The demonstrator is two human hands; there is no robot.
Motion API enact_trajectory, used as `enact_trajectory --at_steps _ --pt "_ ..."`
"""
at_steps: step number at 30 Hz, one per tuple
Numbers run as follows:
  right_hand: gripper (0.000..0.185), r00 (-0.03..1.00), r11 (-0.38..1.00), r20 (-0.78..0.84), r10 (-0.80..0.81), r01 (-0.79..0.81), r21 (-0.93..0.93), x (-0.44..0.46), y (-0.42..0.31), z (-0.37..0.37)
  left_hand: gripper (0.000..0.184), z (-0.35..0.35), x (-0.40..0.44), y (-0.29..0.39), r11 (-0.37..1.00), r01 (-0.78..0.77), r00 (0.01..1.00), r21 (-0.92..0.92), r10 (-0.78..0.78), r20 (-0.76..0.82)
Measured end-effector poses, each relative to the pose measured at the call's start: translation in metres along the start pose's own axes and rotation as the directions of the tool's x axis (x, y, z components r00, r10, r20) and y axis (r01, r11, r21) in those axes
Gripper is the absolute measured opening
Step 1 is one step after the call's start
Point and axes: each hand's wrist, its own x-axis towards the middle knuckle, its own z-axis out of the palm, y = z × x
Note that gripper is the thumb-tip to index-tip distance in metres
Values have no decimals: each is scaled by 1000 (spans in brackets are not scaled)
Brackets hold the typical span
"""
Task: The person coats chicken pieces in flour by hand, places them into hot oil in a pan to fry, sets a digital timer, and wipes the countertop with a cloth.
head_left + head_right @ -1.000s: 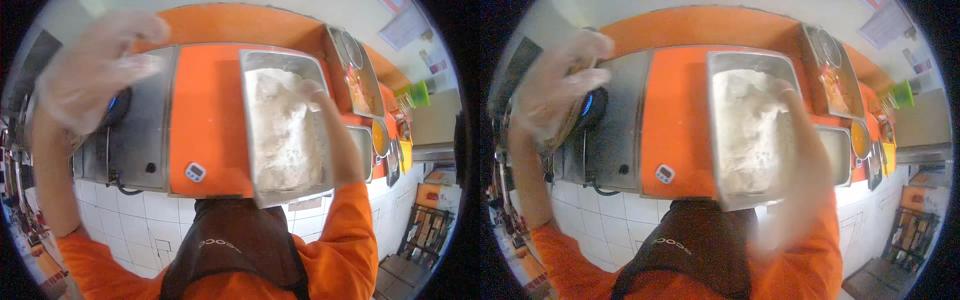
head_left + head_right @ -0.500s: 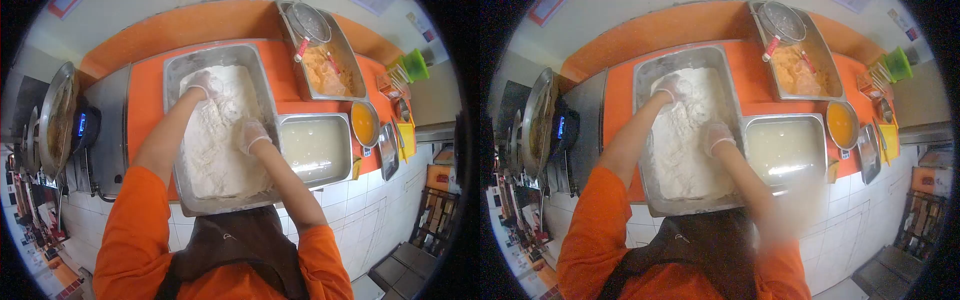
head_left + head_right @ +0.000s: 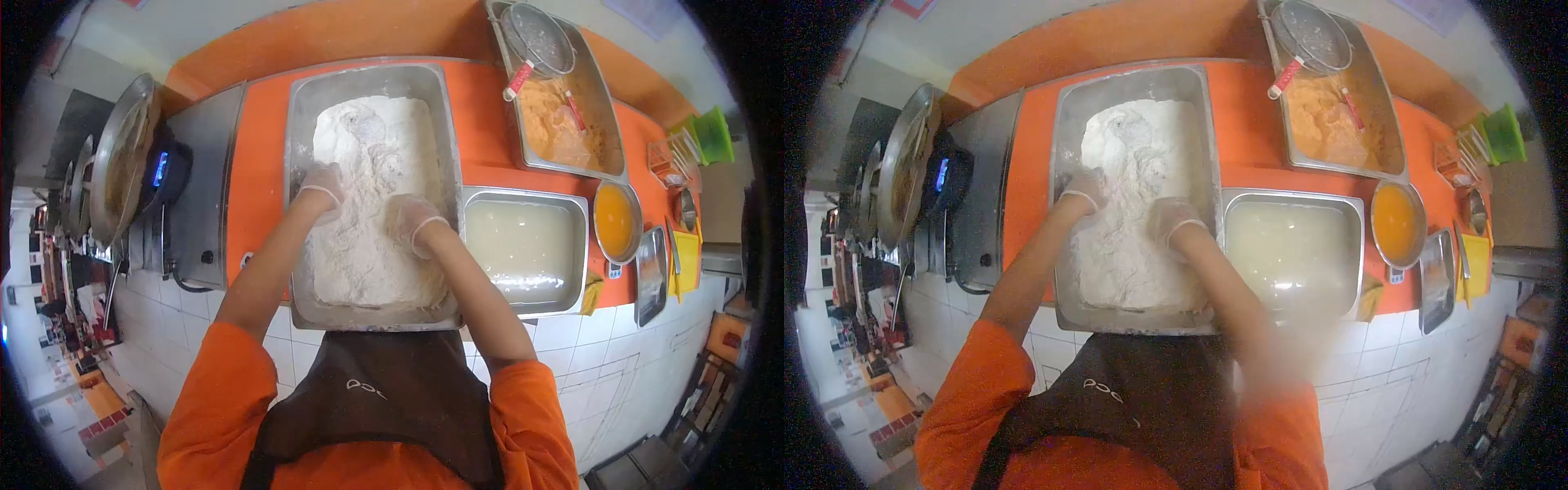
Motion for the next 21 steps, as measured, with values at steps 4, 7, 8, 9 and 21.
enact_trajectory --at_steps 4,7,8,9,21 --pt "28 953 964 -223 206 -158 214 -12 -1 -5 31 -19 -28 10 963 104 991 -250 -120 -50" --pt "30 978 983 -189 -89 56 -174 15 24 23 32 5 -26 0 927 -17 981 -376 -57 -185" --pt "30 976 966 -177 -129 83 -246 17 23 19 34 11 -27 -4 921 -3 987 -391 -62 -152" --pt "29 976 969 -200 -88 37 -245 22 25 11 36 15 -25 -8 914 10 990 -406 -65 -122" --pt "24 990 951 -88 -106 75 -300 126 58 -19 56 33 -29 0 895 75 990 -439 -118 -73"
